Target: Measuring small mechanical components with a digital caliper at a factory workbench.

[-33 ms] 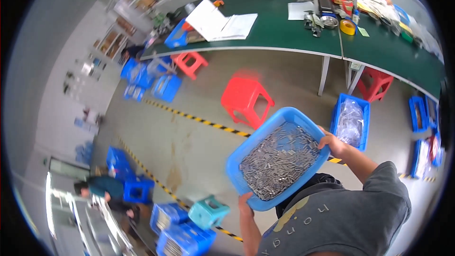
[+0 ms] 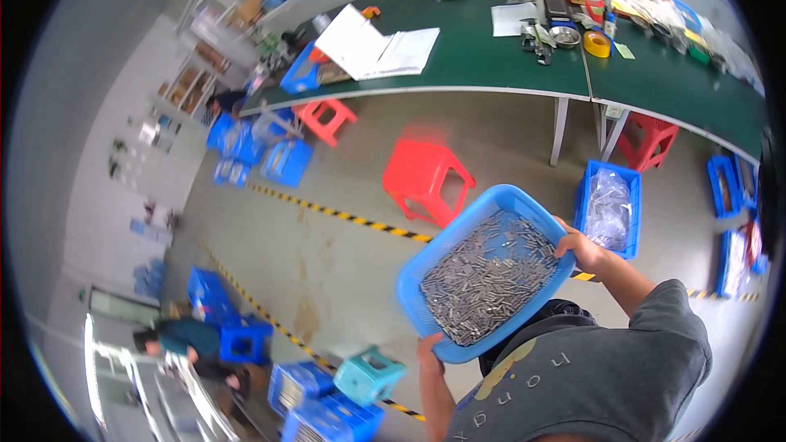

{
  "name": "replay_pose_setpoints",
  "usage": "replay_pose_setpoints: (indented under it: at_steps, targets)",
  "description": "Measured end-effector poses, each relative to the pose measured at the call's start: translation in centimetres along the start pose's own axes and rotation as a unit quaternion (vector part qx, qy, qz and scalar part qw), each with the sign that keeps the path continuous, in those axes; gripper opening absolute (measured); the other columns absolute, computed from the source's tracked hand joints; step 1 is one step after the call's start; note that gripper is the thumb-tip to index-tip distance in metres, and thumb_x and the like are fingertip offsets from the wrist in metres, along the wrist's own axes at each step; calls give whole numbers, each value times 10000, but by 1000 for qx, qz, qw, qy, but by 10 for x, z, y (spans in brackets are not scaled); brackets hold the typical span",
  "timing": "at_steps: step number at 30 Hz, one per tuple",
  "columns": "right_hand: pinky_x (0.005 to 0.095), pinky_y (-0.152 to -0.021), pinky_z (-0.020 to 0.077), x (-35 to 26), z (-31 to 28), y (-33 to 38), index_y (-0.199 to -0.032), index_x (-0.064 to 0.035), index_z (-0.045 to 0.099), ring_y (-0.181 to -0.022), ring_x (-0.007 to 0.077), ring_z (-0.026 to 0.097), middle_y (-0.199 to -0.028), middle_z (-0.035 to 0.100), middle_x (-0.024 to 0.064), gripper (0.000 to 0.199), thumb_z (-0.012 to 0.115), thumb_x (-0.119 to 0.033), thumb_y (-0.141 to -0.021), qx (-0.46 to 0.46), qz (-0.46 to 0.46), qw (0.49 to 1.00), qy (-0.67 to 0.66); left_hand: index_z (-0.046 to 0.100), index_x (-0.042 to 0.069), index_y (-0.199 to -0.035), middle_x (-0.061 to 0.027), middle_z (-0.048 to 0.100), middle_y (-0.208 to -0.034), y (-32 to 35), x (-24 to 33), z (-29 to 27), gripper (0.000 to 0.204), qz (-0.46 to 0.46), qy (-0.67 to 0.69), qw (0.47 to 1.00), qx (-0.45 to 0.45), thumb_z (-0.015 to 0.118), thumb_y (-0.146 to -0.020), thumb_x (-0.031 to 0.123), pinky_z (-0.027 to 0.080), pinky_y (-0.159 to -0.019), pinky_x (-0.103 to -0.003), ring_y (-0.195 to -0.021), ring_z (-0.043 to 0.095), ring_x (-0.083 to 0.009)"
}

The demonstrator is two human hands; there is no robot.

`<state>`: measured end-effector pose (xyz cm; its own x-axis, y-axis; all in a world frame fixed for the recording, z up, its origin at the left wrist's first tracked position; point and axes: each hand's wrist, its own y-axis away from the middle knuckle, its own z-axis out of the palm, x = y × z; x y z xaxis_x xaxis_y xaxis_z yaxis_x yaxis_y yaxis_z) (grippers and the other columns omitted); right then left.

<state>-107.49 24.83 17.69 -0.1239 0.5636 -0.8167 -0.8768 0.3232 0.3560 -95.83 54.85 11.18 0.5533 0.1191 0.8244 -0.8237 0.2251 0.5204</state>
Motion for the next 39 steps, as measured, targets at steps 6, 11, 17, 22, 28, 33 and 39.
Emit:
replay_pose_setpoints:
  at_steps: [6,11,17,22,28,33,39]
  targets:
    - [289,-822,352,-30,21,-127,-1320,-86,221,-1037,226,397,-1153,406,133,814,489,-53,-553,33,3,995,90,411,-84,-1147,-169,491,-1114,-128,87,33,638,-33,3,999,-8,528,-572,165,350,-916,-395,-1005,474,-331]
    - [301,-822,370,-28,61,-202,-1332,-82,170,-1059,238,388,-1177,382,146,802,474,-23,-593,-42,-10,996,83,422,-77,-1138,-180,487,-1103,-168,146,25,666,45,100,993,32,534,-535,182,350,-912,-377,-1010,470,-315]
    - [293,-812,396,-28,85,-276,-1331,-80,178,-1077,238,393,-1182,384,146,810,468,40,-584,-30,16,999,-41,389,-84,-1165,-175,475,-1130,-238,195,32,713,140,38,989,-6,544,-531,203,319,-934,-368,-1051,444,-304]
    - [289,-793,403,-52,98,-365,-1304,-58,220,-1046,238,408,-1147,404,131,803,461,49,-545,32,-3,998,-51,425,-77,-1150,-156,501,-1117,-353,226,64,606,57,-24,998,8,534,-621,197,327,-925,-347,-1037,468,-282]
    - [266,-720,414,-70,94,-415,-1272,-97,272,-970,232,439,-1084,434,112,798,453,63,-511,287,-47,950,-116,488,-41,-1079,-104,527,-1051,-498,265,149,463,-47,-163,976,-139,529,-718,246,324,-890,-322,-984,474,-217]
    - [249,-670,426,-79,58,-428,-1243,-84,305,-943,242,463,-1072,460,113,793,422,68,-474,428,-145,873,-183,515,-17,-1042,-90,544,-1009,-580,243,249,414,-106,-274,904,-311,514,-758,283,345,-862,-311,-953,489,-186]
    - [214,-650,412,-119,-31,-474,-1234,-72,322,-926,220,459,-1061,462,112,759,395,46,-488,492,-166,832,-195,526,-23,-1035,-63,568,-969,-651,195,382,379,-157,-318,848,-395,464,-810,277,366,-815,-281,-891,512,-148]
